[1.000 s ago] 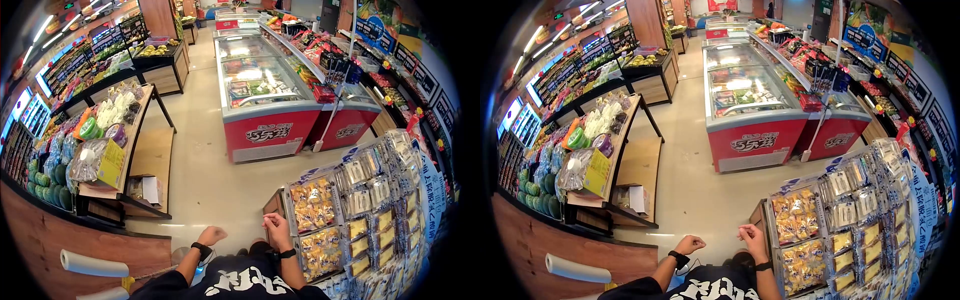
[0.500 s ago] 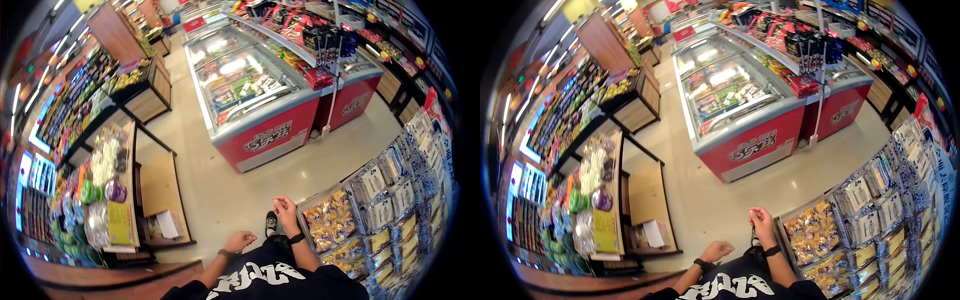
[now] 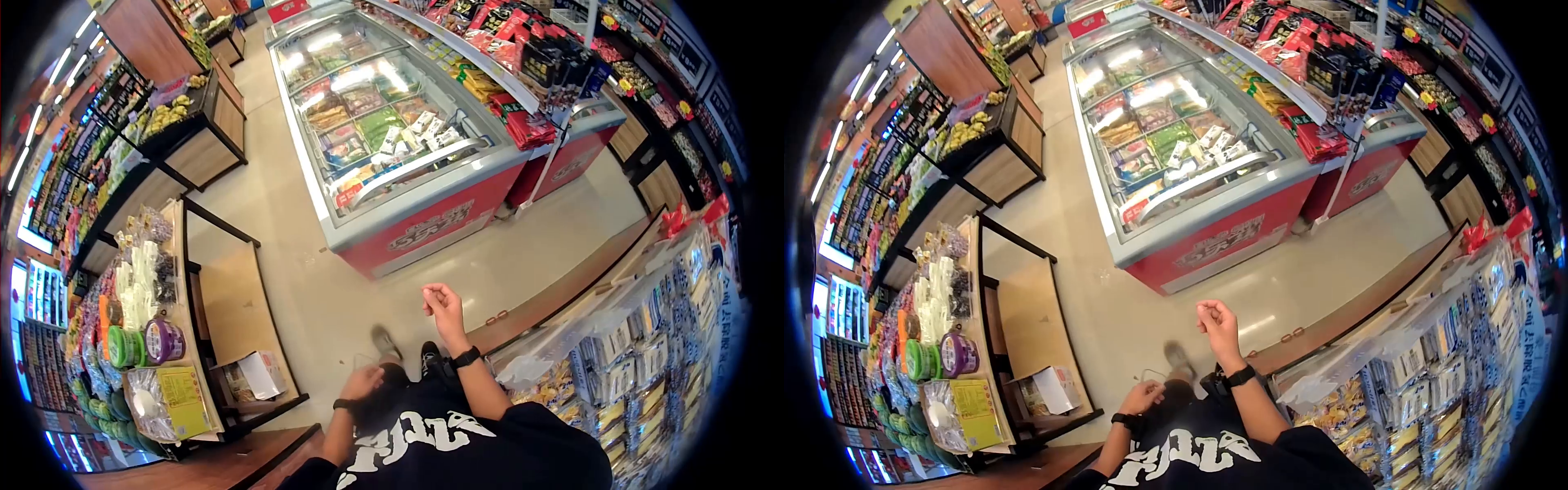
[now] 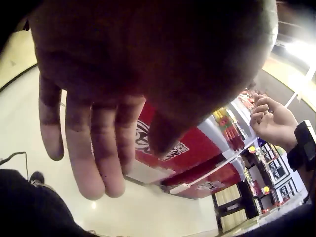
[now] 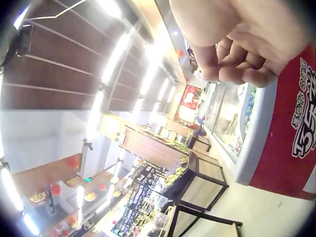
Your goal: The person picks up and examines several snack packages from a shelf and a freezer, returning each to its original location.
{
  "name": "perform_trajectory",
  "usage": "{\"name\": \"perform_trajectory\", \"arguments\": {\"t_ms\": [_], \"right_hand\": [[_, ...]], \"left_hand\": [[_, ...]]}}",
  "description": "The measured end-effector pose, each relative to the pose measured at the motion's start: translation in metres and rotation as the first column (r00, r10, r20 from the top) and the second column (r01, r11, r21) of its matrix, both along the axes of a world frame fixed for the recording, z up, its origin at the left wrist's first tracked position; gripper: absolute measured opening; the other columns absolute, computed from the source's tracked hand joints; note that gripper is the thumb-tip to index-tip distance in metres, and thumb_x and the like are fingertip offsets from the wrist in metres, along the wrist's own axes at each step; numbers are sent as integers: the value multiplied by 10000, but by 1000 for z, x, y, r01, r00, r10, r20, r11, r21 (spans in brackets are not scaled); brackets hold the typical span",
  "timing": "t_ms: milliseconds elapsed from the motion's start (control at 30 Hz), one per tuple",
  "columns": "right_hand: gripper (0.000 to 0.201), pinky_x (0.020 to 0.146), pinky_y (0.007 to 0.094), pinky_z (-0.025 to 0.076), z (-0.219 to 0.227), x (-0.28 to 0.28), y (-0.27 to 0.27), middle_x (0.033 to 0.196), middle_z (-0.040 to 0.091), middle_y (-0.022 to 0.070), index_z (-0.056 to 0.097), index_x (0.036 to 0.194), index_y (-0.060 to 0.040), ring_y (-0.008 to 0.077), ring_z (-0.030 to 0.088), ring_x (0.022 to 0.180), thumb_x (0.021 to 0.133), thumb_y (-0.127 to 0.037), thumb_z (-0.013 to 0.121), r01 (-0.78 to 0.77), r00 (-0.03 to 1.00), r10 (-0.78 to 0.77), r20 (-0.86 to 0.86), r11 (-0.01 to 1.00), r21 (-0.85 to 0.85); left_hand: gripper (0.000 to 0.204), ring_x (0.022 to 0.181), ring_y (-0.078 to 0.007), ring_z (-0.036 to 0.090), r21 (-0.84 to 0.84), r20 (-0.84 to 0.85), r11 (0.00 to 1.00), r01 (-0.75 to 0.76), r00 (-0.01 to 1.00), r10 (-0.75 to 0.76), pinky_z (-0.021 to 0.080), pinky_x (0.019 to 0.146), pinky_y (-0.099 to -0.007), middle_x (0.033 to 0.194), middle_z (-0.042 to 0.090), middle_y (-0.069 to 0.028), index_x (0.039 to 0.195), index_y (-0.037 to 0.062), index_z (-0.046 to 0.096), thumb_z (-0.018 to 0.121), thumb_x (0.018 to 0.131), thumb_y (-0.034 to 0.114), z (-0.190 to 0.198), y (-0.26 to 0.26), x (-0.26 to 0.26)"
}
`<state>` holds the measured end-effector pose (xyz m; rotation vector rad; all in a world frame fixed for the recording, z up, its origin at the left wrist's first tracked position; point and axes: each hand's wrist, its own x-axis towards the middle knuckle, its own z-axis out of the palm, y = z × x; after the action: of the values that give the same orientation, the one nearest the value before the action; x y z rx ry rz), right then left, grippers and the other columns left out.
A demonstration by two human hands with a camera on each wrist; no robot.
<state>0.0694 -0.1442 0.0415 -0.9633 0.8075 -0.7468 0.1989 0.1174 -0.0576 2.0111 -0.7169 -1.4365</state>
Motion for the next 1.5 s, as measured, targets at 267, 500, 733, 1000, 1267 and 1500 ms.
{"name": "perform_trajectory", "arguments": {"t_ms": [267,500,733,1000,1267,1500], "right_hand": [[162,596,215,415,4,55,-77,724,592,-7,629,1038,-20,67,516,632,977,-169,618,144,977,-160,-143,983,-116],[225,627,222,438,40,110,-129,953,608,14,609,1124,-42,79,546,693,963,-195,639,245,933,-288,-218,948,-203],[308,681,249,467,12,136,-166,1044,607,26,593,1189,-51,104,590,749,963,-255,643,132,944,-119,-307,991,23],[323,697,253,478,-30,178,-275,1071,601,29,590,1196,-66,116,606,799,961,-281,643,68,974,-42,-224,992,109],[449,755,315,513,-61,247,-411,1162,579,116,552,1233,-23,184,639,862,919,-313,688,-57,940,-26,-339,971,-233],[666,965,377,474,-128,297,-485,1328,451,219,476,1315,38,328,516,1193,887,-421,699,-236,847,-48,-529,858,-456]], "left_hand": [[342,741,-149,645,-150,-157,983,105,979,-128,530,705,-286,869,689,-88,1061,-35,629,592,984,296,-25,-96,129],[337,767,-148,652,-355,-103,931,90,986,-135,526,746,-294,876,686,-70,1102,-15,624,566,1008,304,-24,-219,247],[318,803,-121,633,-461,-191,886,58,968,-163,500,724,-257,919,680,-51,1124,6,627,563,1012,296,16,-334,284],[301,811,-112,644,-385,-137,909,-160,984,116,479,710,-245,995,681,-32,1194,73,616,577,996,296,29,-408,276],[359,882,-123,658,-224,-281,895,-386,905,320,520,728,-250,1087,666,-42,1269,56,575,556,1008,302,34,-490,301],[452,1211,-284,552,-44,-660,791,-610,612,435,454,1014,-432,1339,546,-138,1355,36,482,534,1005,317,11,-546,306]]}}
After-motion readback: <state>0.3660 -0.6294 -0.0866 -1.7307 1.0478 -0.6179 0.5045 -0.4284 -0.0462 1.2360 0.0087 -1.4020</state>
